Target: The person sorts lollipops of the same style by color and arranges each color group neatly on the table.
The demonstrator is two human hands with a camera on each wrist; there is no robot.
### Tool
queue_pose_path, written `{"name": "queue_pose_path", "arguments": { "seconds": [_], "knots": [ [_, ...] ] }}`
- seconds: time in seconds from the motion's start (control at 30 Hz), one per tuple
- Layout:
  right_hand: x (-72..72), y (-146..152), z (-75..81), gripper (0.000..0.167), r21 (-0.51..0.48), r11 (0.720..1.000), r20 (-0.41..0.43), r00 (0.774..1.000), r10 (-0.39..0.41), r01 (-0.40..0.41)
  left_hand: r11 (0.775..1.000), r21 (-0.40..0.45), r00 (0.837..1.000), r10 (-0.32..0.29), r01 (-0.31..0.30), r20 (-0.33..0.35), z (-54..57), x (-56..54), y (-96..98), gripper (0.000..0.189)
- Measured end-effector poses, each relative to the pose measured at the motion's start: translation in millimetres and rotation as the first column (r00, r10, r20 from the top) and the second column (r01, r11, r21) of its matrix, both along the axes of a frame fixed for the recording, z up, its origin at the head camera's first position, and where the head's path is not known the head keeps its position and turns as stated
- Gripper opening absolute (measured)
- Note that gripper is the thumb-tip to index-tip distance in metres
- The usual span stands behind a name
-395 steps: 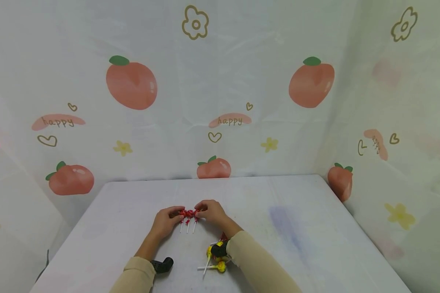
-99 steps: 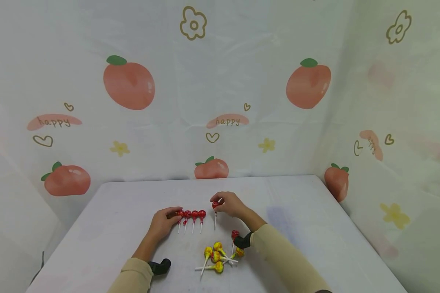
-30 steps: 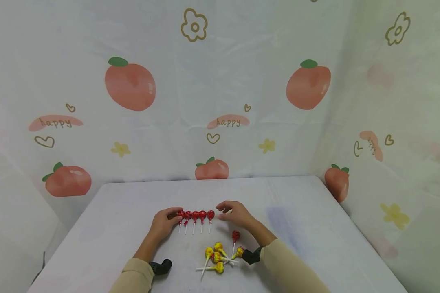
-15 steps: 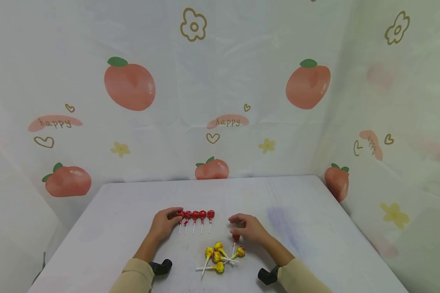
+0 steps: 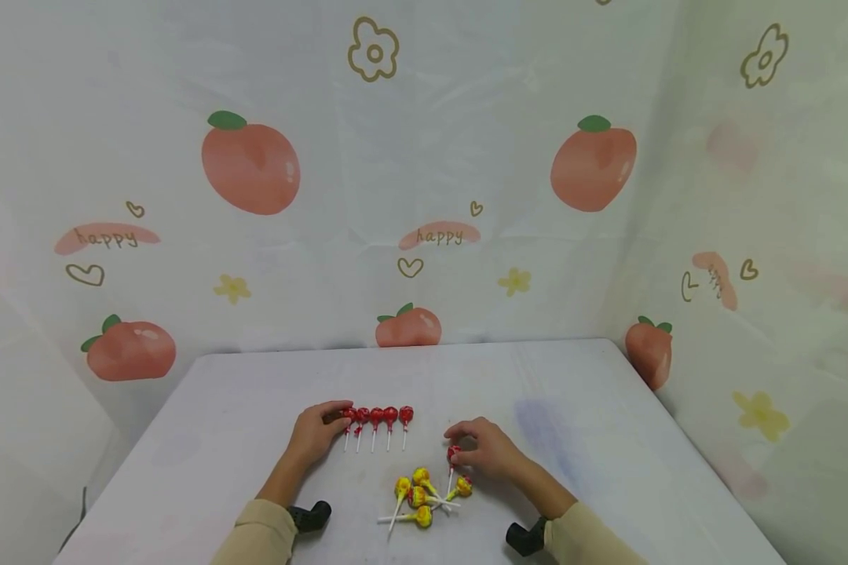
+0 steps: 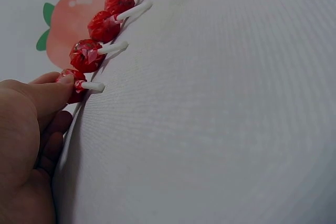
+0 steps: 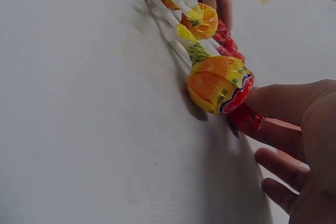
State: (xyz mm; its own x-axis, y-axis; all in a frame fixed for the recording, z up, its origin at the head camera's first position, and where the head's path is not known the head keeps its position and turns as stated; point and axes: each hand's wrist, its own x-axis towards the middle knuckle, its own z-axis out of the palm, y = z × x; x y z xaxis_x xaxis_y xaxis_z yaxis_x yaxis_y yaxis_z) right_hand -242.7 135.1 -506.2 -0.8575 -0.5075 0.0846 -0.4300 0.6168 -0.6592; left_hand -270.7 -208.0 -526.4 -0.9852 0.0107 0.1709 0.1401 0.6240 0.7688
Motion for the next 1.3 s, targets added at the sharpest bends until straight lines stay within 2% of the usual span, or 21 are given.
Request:
{"name": "queue_pose_path", "arguments": {
  "seconds": [0.27,0.4,0.53,0.7,0.93,1.13,1.3],
  "knots": [
    [-6.5,-2.1,11.3,0.027,0.112,0.99,0.002,0.996,0.088,-0.087,1.0,0.0,1.0,0.0,0.0,-0.025,-1.8,1.6,-0.4,0.029],
    [-12.9,-4.7,17.9,0.026,0.125,0.985,0.027,0.993,0.117,-0.119,1.0,0.009,1.0,-0.01,0.01,-0.013,-1.7,0.7,-0.4,0.029],
    [-20.7,-9.8,27.0,0.026,0.129,0.984,0.055,0.992,0.114,-0.121,1.0,0.007,1.0,-0.01,0.01,-0.006,-2.4,0.1,-0.7,0.03],
    [-31.8,-17.1,36.8,0.027,0.155,0.982,0.02,0.994,0.109,-0.111,1.0,0.009,1.0,-0.006,0.006,-0.004,-2.6,0.7,-0.3,0.029],
    [-46.5,-28.3,38.3,0.026,0.105,0.992,-0.035,0.996,0.078,-0.074,1.0,0.005,1.0,-0.002,0.002,0.0,0.5,1.4,0.6,0.029],
    [-54.5,-38.1,29.2,0.023,0.033,0.999,-0.077,0.997,0.018,-0.016,1.0,0.001,1.0,-0.011,0.011,-0.004,0.5,0.7,0.2,0.029],
    [-58.8,-46.7,22.0,0.023,-0.023,1.0,-0.077,0.997,-0.017,0.016,1.0,0.003,1.0,-0.002,0.002,0.003,0.1,-0.2,0.2,0.029]
  ]
}}
